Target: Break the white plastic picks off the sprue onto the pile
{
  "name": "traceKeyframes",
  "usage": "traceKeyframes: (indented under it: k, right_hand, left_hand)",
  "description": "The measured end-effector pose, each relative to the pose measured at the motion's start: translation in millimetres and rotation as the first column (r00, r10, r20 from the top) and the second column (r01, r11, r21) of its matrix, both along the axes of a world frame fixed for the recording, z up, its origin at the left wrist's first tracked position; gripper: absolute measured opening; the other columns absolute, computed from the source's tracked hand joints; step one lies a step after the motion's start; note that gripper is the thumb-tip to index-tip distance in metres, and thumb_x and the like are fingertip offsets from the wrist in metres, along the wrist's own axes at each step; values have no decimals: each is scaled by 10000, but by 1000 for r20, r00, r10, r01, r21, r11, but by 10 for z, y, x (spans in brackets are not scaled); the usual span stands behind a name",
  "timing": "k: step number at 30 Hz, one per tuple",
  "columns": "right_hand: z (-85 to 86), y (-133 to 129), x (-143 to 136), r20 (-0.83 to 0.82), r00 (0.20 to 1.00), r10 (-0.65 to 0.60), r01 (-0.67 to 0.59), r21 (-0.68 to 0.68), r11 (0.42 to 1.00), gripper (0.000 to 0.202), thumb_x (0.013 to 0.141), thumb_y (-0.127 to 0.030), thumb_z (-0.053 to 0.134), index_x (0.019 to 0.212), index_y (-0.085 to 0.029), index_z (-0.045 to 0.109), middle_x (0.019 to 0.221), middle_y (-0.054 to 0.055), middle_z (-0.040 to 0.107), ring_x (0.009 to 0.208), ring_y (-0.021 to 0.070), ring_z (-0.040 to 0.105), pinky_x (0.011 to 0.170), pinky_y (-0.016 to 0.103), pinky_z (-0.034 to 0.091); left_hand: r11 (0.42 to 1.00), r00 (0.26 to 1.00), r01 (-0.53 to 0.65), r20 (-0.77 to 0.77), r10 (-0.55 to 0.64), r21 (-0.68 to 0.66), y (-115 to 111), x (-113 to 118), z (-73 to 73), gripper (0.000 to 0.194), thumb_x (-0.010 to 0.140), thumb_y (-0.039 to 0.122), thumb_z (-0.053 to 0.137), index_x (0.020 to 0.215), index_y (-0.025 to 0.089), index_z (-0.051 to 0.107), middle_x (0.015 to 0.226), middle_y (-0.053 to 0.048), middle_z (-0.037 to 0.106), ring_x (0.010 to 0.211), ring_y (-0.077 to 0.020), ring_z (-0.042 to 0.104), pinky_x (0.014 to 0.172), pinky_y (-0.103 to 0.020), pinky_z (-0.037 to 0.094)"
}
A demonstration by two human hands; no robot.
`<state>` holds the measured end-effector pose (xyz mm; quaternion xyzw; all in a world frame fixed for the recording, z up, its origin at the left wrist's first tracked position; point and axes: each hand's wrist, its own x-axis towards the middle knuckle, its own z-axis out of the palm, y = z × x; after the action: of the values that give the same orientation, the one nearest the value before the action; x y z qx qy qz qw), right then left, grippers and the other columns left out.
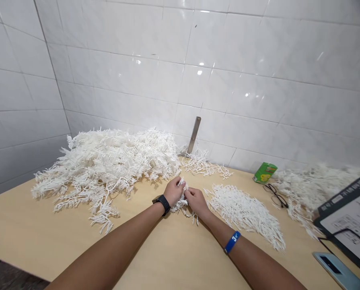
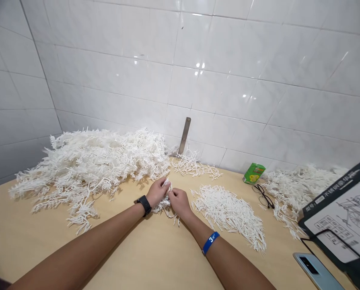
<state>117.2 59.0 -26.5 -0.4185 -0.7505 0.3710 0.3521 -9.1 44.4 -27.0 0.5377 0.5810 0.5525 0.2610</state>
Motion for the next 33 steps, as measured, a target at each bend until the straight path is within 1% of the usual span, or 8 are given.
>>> traceKeyframes:
  k: [3,5,10,14,19,23,27,33]
  right_hand:
    - [-4,-53,2,-18,1000,-20,20,0,1000,255,709,-295,415,486,-203,334,482,-48,305,509,104,314,512,249,218]
    - [-6,-89,8,-28,999,-25,26,27,999,265,705,-287,420,482,-207,302,479,-50,289,498,101,303,507,249,210]
    - [-20,-74,-4,-81,995,-61,66,64,996,300,773,-365,431,526,-199,385,505,-44,372,530,115,370,531,243,259]
    - [-51,-17,-30,-121,990,-76,87,89,992,340,837,-426,396,645,-175,521,639,4,554,630,142,486,592,244,333]
    - [-56,-11,-52,-97,993,-61,74,142,987,309,857,-402,394,675,-184,516,670,-4,567,642,137,486,612,240,329]
    - [-37,-35,-57,-94,990,-108,119,122,985,282,844,-386,421,676,-188,532,633,-13,544,630,137,478,605,241,319]
    - [-26,-54,-69,-105,979,-177,187,92,978,360,883,-435,354,649,-196,487,576,-24,491,567,129,462,555,241,310]
    - [-19,-25,-116,-123,963,-239,247,58,967,301,879,-372,374,683,-193,516,582,-28,518,562,122,483,564,235,338]
  left_hand:
    - [988,985,-154,69,156,-26,28,-62,-3,236,808,314,501,654,204,361,551,62,367,542,-103,364,538,-229,285]
    - [983,977,-180,105,184,-44,42,-105,2,243,843,351,456,674,213,350,530,69,353,506,-103,367,515,-226,287]
    - [989,972,-146,185,147,-20,53,-97,9,308,797,397,541,660,209,338,516,78,402,479,-88,413,491,-200,310]
    - [995,960,-96,261,101,-31,38,-66,22,293,775,407,556,705,208,352,643,29,581,466,-78,460,462,-197,350]
    - [997,943,-62,325,72,-41,-35,-126,83,335,717,404,613,757,212,341,783,-21,659,432,-51,421,416,-191,338]
    - [998,928,-21,370,42,-61,-122,-218,158,330,685,435,633,740,194,413,614,35,574,388,-47,364,387,-185,290]
    - [994,922,9,385,33,-107,-167,-265,214,379,716,483,595,581,201,381,414,93,308,326,-52,279,344,-190,204]
    - [993,930,44,368,-2,-106,-160,-236,235,345,719,476,596,599,201,425,441,72,397,336,-60,293,334,-201,230]
